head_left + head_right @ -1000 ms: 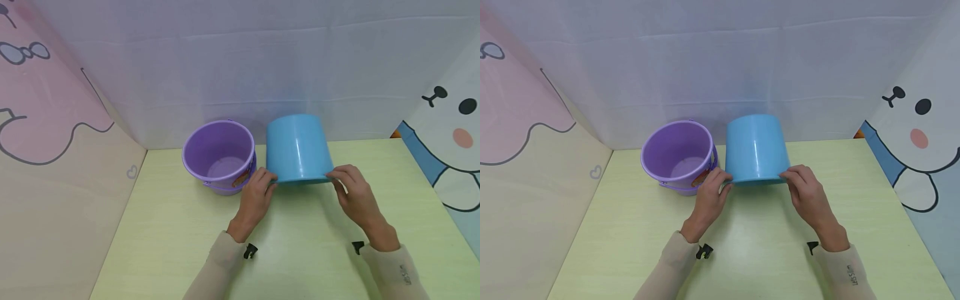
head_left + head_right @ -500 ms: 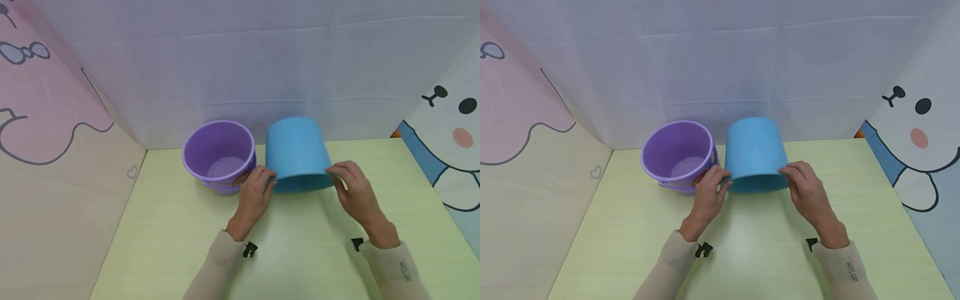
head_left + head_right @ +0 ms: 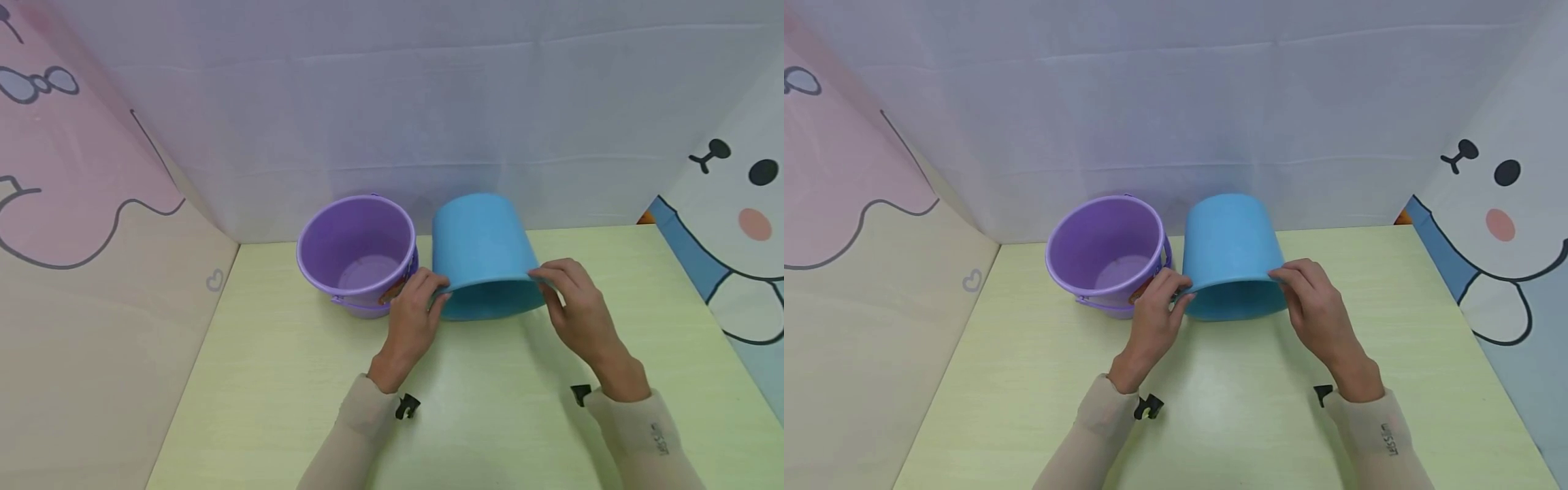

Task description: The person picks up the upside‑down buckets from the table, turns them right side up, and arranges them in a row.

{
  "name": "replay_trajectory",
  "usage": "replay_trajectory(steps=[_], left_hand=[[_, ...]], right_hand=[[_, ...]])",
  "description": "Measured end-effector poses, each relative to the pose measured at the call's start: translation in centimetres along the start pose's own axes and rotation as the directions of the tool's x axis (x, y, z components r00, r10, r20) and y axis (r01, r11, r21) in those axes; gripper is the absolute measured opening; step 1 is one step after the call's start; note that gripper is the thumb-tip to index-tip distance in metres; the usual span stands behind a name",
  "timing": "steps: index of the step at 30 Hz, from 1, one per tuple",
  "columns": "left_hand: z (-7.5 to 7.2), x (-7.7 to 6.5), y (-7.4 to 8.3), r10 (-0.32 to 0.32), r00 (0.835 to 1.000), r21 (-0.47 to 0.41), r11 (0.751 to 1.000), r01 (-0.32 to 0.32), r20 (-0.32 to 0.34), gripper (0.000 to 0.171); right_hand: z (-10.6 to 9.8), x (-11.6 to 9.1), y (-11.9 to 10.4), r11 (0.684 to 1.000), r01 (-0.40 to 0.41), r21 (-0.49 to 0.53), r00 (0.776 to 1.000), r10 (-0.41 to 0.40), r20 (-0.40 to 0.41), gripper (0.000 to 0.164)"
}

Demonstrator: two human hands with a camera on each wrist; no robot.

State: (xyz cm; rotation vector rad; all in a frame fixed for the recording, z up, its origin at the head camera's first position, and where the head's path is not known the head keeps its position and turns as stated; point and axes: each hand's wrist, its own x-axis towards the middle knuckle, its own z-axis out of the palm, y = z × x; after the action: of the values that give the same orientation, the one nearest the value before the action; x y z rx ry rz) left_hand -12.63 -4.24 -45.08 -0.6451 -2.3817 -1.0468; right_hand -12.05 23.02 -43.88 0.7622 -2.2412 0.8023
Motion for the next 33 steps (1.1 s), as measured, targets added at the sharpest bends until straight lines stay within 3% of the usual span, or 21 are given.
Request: replay_trajectory(steps=[9, 14, 17, 19, 21, 24, 29, 33], left_hand=[[-0.04, -0.04, -0.14, -0.003, 1.000, -0.017, 1.000, 0.003, -0.001, 0.017], [-0.14, -0.08, -0.21, -0.005, 1.000, -0.018, 1.000, 0.004, -0.005, 0.017], [-0.21, -0.07, -0.22, -0.001, 1.000, -0.016, 1.000, 0.001, -0.010, 0.018], [-0.21, -0.05, -0.25, 0.003, 1.000, -0.019, 1.000, -0.003, -0.015, 0.018], [-0.20, -0.03, -0.29, 0.007, 1.000, -0.021, 1.000, -0.008, -0.020, 0.018], [-0.15, -0.01, -0.35, 0.010, 1.000, -0.026, 1.000, -0.010, -0.024, 0.019], [-0.14, -0.01, -0.39, 0.006, 1.000, -0.035, 0.999, -0.007, -0.027, 0.019], [-0.17, -0.04, -0.53, -0.003, 1.000, -0.049, 0.999, 0.002, -0.026, 0.019]], right_hand=[[0.23, 0.15, -0.06, 1.000, 0.014, 0.006, 0.999, -0.014, -0.035, 0.043], [0.22, 0.07, 0.21, 1.000, 0.023, 0.016, 0.999, -0.022, -0.023, 0.013], [0.15, 0.11, 0.27, 1.000, 0.013, 0.008, 1.000, -0.013, -0.003, 0.042], [0.09, 0.14, 0.27, 1.000, 0.006, -0.001, 1.000, -0.006, 0.015, 0.049], [0.07, 0.14, 0.26, 1.000, 0.002, -0.003, 1.000, -0.002, 0.019, 0.042], [0.20, 0.15, 0.21, 1.000, 0.005, 0.007, 1.000, -0.005, 0.002, 0.015], [0.66, 0.03, 0.18, 0.999, -0.010, 0.047, 0.998, 0.013, -0.067, 0.046], [0.88, -0.70, 0.35, 0.994, -0.098, 0.057, 0.992, 0.102, -0.079, 0.048]])
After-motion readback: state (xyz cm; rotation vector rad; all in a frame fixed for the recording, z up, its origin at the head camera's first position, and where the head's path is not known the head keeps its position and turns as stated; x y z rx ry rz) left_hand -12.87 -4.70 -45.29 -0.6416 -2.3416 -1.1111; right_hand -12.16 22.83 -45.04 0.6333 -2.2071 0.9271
